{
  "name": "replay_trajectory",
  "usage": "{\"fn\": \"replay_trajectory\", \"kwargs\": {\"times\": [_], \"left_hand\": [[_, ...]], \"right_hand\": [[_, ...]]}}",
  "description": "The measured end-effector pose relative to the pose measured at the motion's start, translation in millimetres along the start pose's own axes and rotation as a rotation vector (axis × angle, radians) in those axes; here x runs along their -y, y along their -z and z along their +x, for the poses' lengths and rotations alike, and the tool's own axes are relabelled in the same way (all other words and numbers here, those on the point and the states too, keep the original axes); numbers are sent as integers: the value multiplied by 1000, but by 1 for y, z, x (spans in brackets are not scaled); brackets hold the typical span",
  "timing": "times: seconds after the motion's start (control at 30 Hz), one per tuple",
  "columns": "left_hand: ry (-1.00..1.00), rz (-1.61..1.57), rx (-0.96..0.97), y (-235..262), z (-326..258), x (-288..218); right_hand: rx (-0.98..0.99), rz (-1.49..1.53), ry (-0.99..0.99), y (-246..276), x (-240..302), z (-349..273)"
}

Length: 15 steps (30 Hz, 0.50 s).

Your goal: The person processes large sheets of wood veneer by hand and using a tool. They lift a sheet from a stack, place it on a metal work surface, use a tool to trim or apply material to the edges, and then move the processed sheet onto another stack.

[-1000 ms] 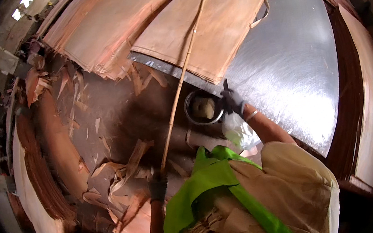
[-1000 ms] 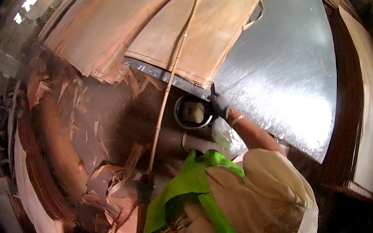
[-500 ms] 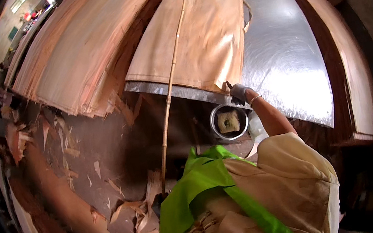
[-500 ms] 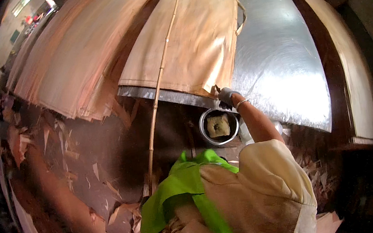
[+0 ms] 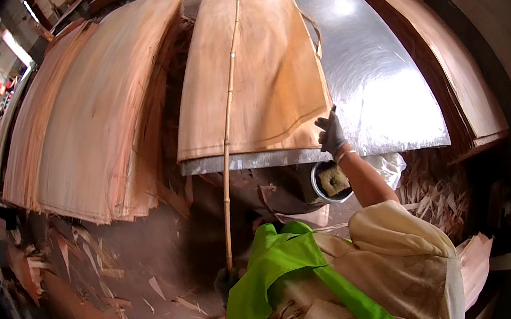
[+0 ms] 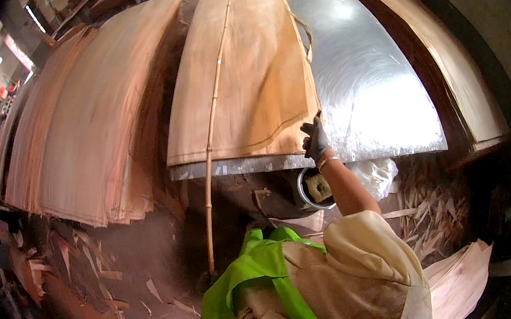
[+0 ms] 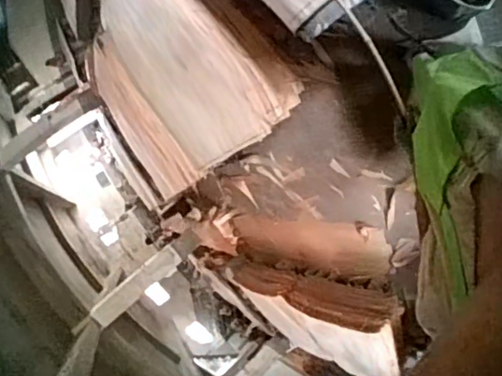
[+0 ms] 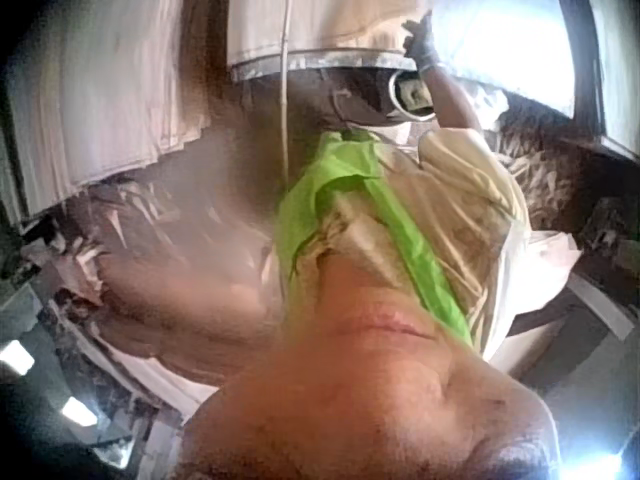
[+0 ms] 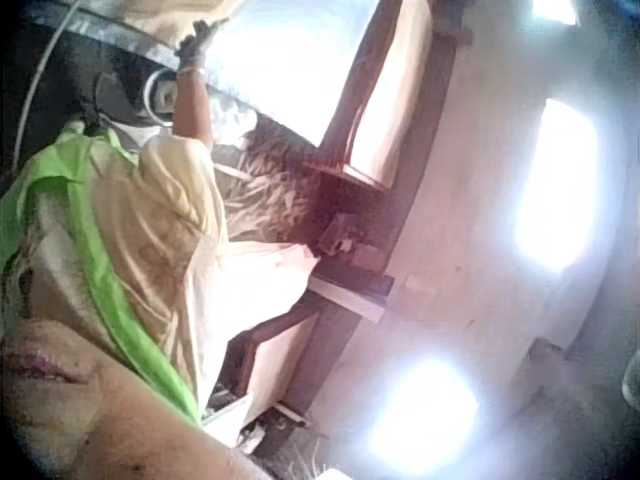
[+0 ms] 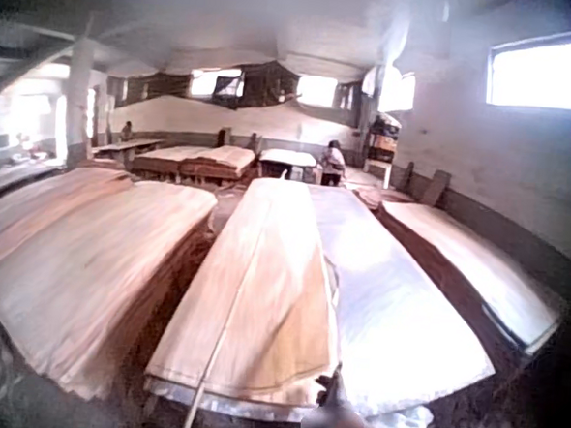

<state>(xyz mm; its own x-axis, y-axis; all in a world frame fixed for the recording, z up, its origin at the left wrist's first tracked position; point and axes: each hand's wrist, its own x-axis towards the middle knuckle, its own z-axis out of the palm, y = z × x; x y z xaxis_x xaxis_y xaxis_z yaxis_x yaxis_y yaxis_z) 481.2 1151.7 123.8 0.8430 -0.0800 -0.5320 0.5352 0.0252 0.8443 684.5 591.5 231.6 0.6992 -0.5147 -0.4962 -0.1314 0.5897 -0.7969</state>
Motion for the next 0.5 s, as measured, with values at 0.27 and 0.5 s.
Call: {"fn": "replay_trajectory", "kwargs": {"times": [0.27,0.5], "left_hand": [[123,141,12,-5,122,-119],[14,114,8,-97,171,-261]], "right_hand": [[-90,-4,-5,0,11,9],[62,166,312,-17,45,3]]}}
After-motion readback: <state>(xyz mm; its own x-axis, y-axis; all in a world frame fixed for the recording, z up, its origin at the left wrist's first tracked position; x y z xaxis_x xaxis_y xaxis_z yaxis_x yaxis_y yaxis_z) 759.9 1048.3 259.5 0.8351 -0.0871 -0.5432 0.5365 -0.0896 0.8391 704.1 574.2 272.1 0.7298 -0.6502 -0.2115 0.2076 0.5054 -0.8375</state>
